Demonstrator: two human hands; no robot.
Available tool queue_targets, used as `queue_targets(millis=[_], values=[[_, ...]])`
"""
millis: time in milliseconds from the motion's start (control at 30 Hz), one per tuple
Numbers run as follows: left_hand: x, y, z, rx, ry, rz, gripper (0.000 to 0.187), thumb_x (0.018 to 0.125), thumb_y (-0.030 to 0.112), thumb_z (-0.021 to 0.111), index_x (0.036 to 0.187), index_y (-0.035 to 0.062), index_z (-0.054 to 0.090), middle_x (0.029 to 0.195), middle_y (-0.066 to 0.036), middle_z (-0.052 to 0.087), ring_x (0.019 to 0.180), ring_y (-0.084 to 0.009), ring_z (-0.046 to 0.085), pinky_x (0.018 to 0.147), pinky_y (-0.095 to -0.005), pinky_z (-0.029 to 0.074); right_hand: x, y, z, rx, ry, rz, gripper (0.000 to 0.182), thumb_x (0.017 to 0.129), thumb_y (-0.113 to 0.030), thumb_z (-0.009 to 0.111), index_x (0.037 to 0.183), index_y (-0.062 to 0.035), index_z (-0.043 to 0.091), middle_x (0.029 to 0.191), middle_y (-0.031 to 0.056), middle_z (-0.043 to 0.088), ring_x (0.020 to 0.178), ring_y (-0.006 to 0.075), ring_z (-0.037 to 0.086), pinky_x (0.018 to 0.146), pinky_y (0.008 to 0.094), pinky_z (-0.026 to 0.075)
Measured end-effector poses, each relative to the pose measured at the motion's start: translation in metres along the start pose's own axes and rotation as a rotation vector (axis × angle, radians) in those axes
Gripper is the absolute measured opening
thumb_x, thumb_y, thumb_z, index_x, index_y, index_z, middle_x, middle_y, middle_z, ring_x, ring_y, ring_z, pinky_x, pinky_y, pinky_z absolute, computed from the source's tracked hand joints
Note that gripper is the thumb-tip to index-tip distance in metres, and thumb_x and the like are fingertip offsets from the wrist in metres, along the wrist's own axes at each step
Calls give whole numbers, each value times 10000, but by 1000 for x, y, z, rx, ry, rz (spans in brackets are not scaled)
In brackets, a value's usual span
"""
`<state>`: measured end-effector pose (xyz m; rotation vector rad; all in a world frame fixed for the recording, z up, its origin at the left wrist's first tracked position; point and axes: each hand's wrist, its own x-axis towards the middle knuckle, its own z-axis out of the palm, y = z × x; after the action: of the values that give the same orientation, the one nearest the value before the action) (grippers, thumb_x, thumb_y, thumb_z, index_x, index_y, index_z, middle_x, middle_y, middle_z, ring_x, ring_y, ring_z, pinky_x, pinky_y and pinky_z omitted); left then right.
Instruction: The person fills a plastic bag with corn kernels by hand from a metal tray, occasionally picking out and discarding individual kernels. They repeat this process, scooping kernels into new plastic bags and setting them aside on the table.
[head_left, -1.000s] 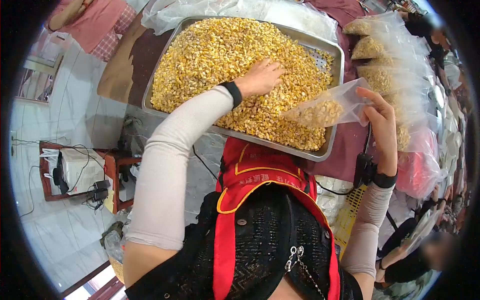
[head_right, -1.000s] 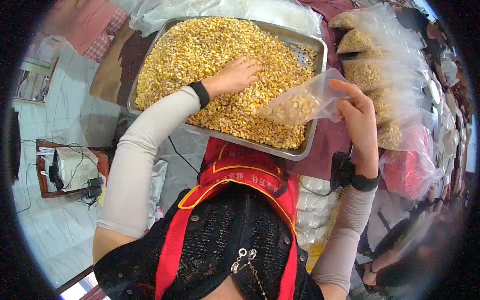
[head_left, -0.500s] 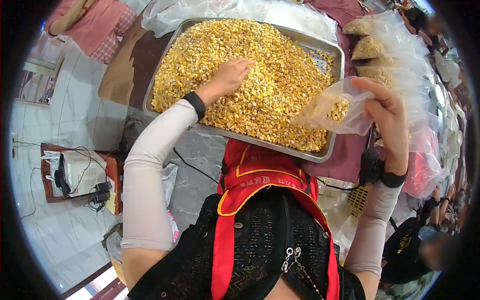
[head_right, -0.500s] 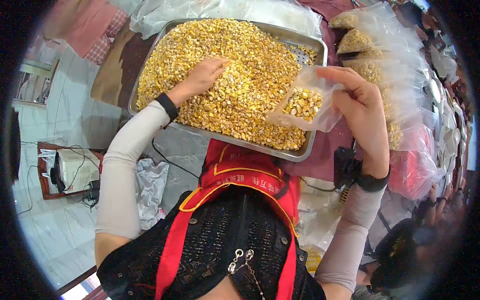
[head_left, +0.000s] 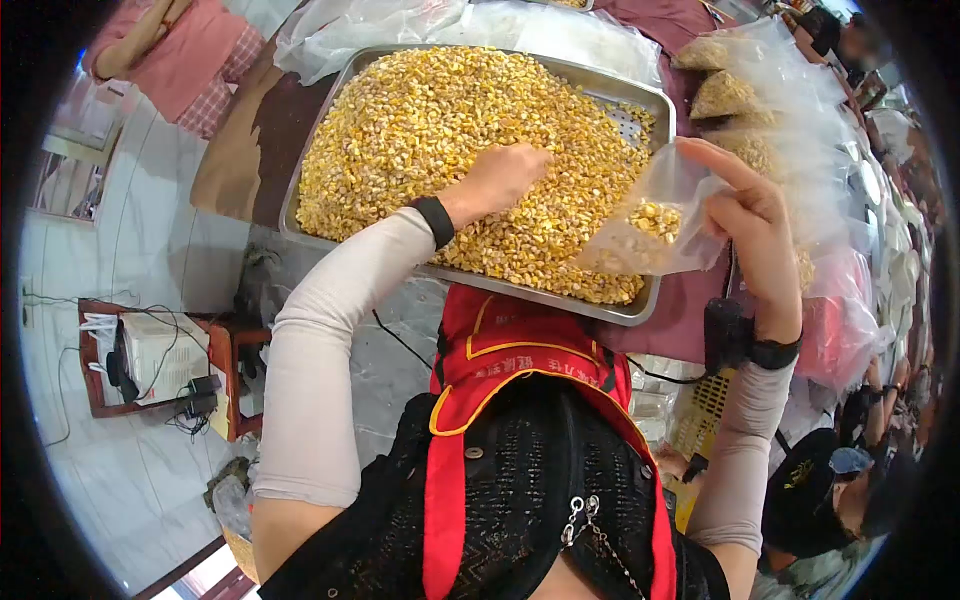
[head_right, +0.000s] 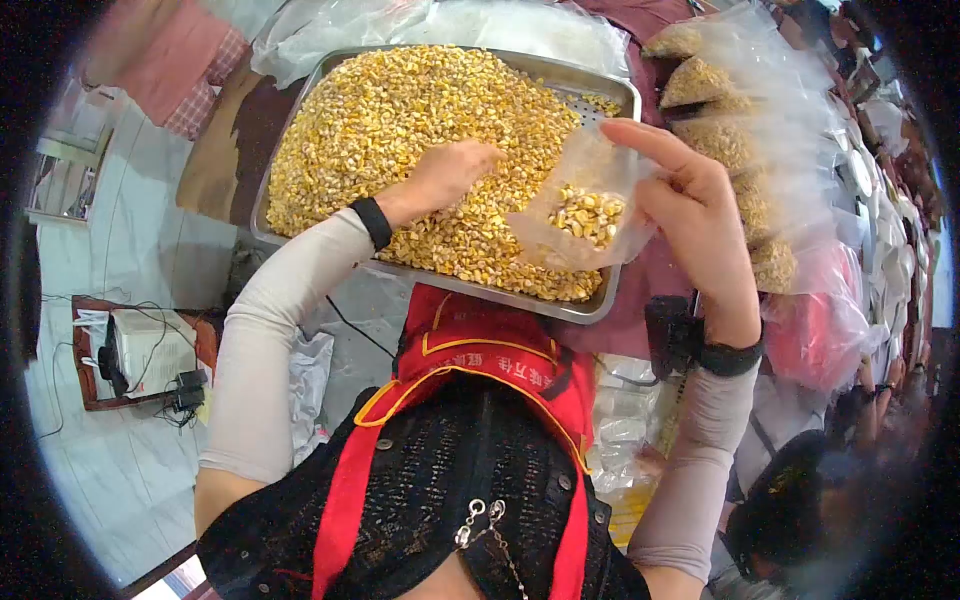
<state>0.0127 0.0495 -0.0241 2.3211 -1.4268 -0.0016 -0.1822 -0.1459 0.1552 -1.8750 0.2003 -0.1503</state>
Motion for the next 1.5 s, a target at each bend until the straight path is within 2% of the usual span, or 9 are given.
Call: queue_targets(millis=[167, 233, 400, 500, 567, 800, 1000, 1233, 1500], values=[[18, -3, -18, -826, 139, -525, 250, 911, 284, 493, 990, 66, 586, 823, -70, 595, 682, -168, 569, 571, -289, 459, 10, 25, 9, -41, -51, -90, 529, 719, 70, 405, 1217, -25, 553, 766, -47, 566, 618, 29, 426, 578, 185, 376], [18, -19, -14, -1875, 175, -793, 282, 927, 311, 466, 1018, 66, 572, 885, -103, 579, 721, -175, 544, 559, -263, 447, 14, 22, 6, -79, -82, -10, 528, 722, 68, 411, 1220, -34, 553, 706, -45, 515, 614, 32, 418, 572, 191, 374], [17, 3, -23, -2220, 240, -861, 233, 926, 233, 446, 1034, 56, 553, 985, -139, 557, 806, -219, 561, 684, -301, 519, 26, 23, 3, -157, -89, -19, 484, 725, 48, 431, 1179, -27, 580, 662, -39, 471, 598, 43, 421, 563, 204, 381], [23, 23, -23, -2048, 401, -867, 179, 902, 171, 497, 1036, 68, 556, 990, -137, 558, 819, -204, 565, 657, -300, 507, 32, 33, 2, -109, -86, -8, 446, 726, 34, 437, 1139, -17, 597, 668, -27, 489, 596, 51, 434, 563, 214, 391], [21, 19, -20, -2014, 283, -866, 159, 885, 129, 530, 1033, 78, 559, 953, -114, 561, 793, -176, 553, 618, -268, 479, 34, 38, 2, -110, -61, -133, 416, 727, 25, 437, 1104, -12, 609, 673, -16, 507, 599, 57, 447, 565, 223, 398], [34, 14, -34, -2239, 146, -711, 325, 888, 391, 550, 968, 78, 516, 713, -22, 464, 530, -93, 385, 430, -215, 308, 38, 40, -2, -94, -118, -62, 361, 732, 21, 438, 1042, -7, 622, 723, 6, 559, 622, 67, 475, 573, 229, 408], [71, 72, -106, -2288, 25, -282, 311, 916, 388, 501, 903, 77, 514, 686, -22, 439, 587, -108, 410, 485, -220, 331, 45, 31, -2, -289, -143, -108, 403, 737, -9, 463, 1118, -3, 595, 693, 74, 572, 610, 107, 513, 565, 270, 426], [92, 128, -100, -1932, 316, -329, 406, 915, 463, 467, 741, 97, 449, 559, -55, 477, 517, -177, 505, 537, -297, 459, 42, 33, -4, -253, -111, -79, 446, 723, -25, 484, 1159, -3, 576, 643, 75, 540, 563, 108, 492, 524, 280, 412], [88, 136, -84, -1759, 359, -128, 413, 906, 488, 467, 740, 111, 454, 615, -18, 442, 604, -147, 447, 531, -264, 351, 40, 32, -7, -248, -111, -79, 476, 717, -36, 473, 1184, -19, 564, 598, 77, 484, 560, 110, 482, 530, 287, 409]])
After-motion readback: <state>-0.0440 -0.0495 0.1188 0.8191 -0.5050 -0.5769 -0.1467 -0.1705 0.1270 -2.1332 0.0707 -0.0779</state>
